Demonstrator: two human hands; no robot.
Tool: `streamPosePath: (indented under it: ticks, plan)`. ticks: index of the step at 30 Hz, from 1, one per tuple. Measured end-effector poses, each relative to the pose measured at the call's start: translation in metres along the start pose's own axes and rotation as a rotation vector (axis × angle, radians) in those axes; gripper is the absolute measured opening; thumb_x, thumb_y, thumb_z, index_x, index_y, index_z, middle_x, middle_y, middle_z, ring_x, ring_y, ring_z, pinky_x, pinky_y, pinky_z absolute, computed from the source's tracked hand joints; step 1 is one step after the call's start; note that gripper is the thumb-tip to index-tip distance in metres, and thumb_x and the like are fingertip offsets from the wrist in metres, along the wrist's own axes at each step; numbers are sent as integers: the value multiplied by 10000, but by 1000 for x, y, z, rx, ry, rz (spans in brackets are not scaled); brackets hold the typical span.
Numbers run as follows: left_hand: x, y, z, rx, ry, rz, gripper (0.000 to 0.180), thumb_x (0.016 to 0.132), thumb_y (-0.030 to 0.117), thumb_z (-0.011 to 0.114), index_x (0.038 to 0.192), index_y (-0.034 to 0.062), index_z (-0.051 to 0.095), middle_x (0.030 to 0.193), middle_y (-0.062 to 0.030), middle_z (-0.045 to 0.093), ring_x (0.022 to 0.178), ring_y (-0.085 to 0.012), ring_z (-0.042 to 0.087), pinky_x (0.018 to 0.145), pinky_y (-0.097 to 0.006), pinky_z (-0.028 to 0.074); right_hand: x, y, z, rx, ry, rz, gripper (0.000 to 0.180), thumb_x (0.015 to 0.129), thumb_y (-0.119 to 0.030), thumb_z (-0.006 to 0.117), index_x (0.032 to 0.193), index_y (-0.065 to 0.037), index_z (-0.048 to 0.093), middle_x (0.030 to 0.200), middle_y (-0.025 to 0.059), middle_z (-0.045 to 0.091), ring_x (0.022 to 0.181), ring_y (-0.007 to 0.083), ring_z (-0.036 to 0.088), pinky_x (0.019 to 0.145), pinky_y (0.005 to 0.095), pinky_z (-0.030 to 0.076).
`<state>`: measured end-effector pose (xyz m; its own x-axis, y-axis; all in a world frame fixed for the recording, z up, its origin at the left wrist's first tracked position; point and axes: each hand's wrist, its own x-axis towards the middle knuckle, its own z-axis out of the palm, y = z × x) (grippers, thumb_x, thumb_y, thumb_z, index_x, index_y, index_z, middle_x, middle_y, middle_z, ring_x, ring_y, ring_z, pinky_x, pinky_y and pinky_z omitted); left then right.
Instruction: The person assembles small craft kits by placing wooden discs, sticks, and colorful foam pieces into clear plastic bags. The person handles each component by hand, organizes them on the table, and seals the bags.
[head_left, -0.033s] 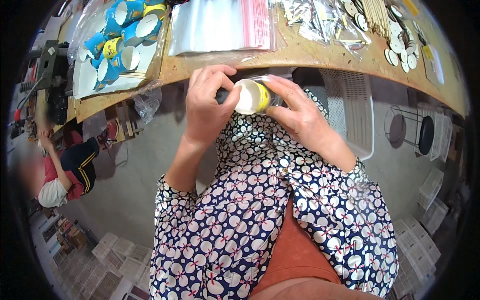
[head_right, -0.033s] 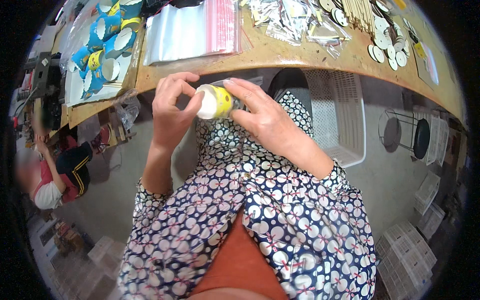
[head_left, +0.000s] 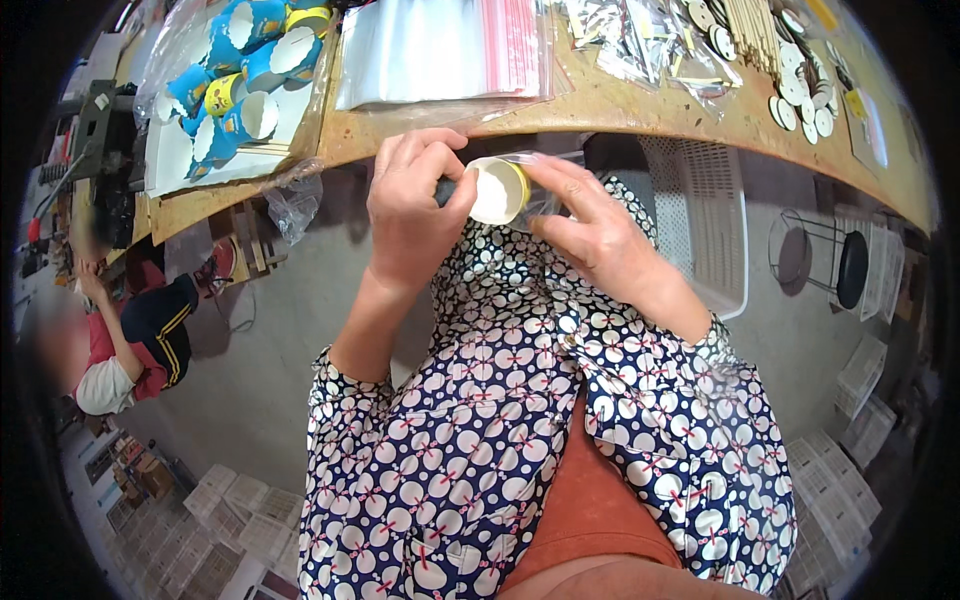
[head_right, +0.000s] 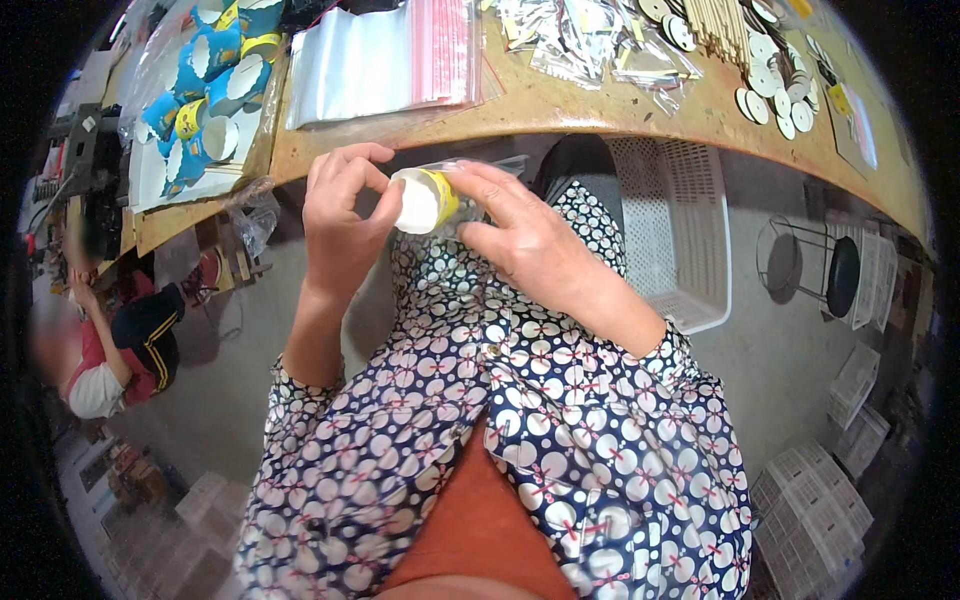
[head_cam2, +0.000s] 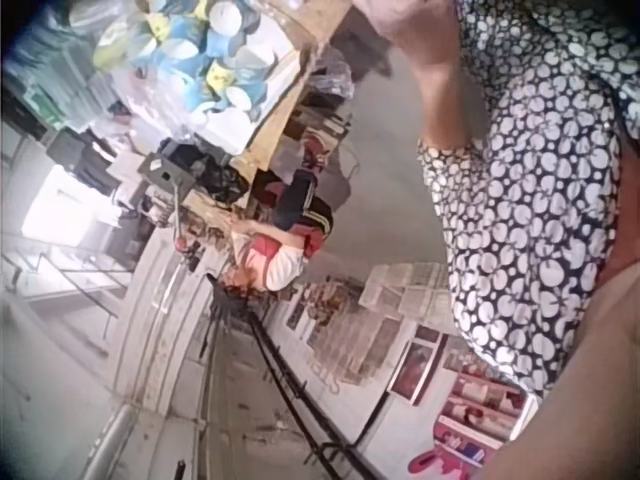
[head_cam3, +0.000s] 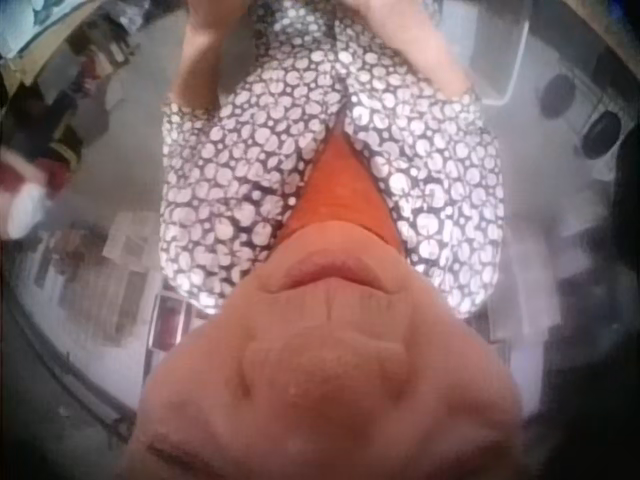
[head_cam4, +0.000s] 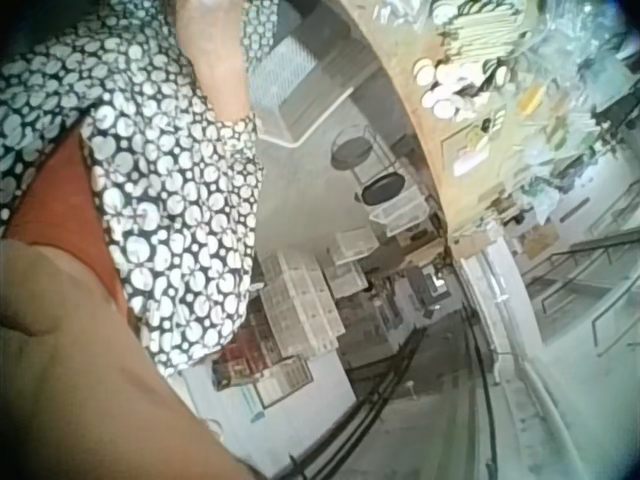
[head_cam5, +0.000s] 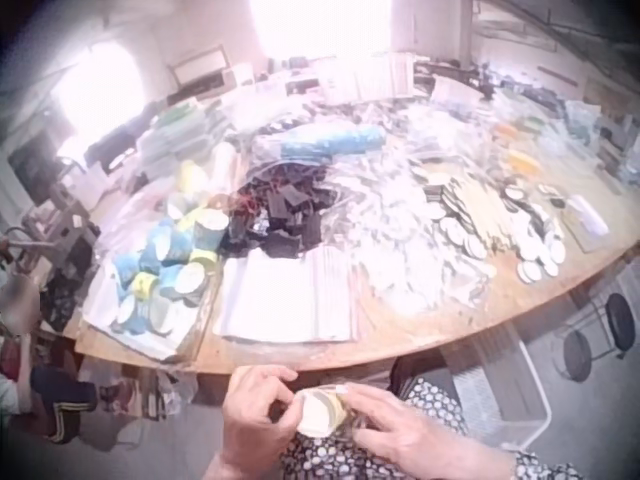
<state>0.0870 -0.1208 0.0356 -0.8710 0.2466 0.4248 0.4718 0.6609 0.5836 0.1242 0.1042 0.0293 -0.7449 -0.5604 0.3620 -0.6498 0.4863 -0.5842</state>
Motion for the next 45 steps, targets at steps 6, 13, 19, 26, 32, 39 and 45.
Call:
streamPosePath:
  ticks: [6,13,19,26,32,39,45]
  plan:
    - [-15,12,27,304,-77,138,113,729,75,685,842,79,685,996,-32,682,952,-251,625,823,-368,505,-2,-6,11,51,-32,-3,119,771,-56,662,843,28,619,1363,253,517,1307,407,485,1052,435,468]
    - [-22,35,-14,-265,-349,163,292,724,-61,652,986,60,697,1087,-97,687,982,-288,644,867,-412,506,-8,7,11,9,-47,8,142,781,-50,647,859,63,609,1363,274,509,1301,412,489,1059,444,462]
    - [-22,-4,32,-406,-894,-100,283,816,-59,505,1080,-35,604,1024,-234,644,1026,-390,606,902,-408,490,-7,-9,22,101,-96,37,397,821,-7,586,1188,137,541,1303,276,541,1238,401,538,1037,431,474]
    - [-52,-13,107,-208,-641,56,353,936,146,486,1250,-5,539,1275,-184,574,1239,-320,522,1070,-362,396,-19,-6,26,60,-248,112,420,834,-19,556,1218,150,532,1320,272,527,1210,398,549,1027,424,478]
    - [-38,-20,161,-33,-1108,-33,307,935,172,500,1173,3,596,1251,-172,603,1211,-305,551,1034,-343,432,-24,-3,27,155,-283,285,450,872,-64,554,1289,100,518,1286,267,564,1210,388,562,1022,395,482]
    - [-28,-9,98,-748,-1065,-118,222,869,38,595,1078,10,667,1153,-170,668,1080,-290,630,929,-363,489,-32,7,16,-42,-304,14,383,893,-59,504,1208,154,547,1312,294,544,1227,410,539,1068,409,445]
    - [-12,4,56,12,-1233,336,216,887,45,560,1083,20,648,1023,-187,673,934,-332,664,809,-385,533,-45,17,16,-21,-235,157,245,864,-71,541,992,121,620,1298,282,557,1235,410,536,1055,430,463]
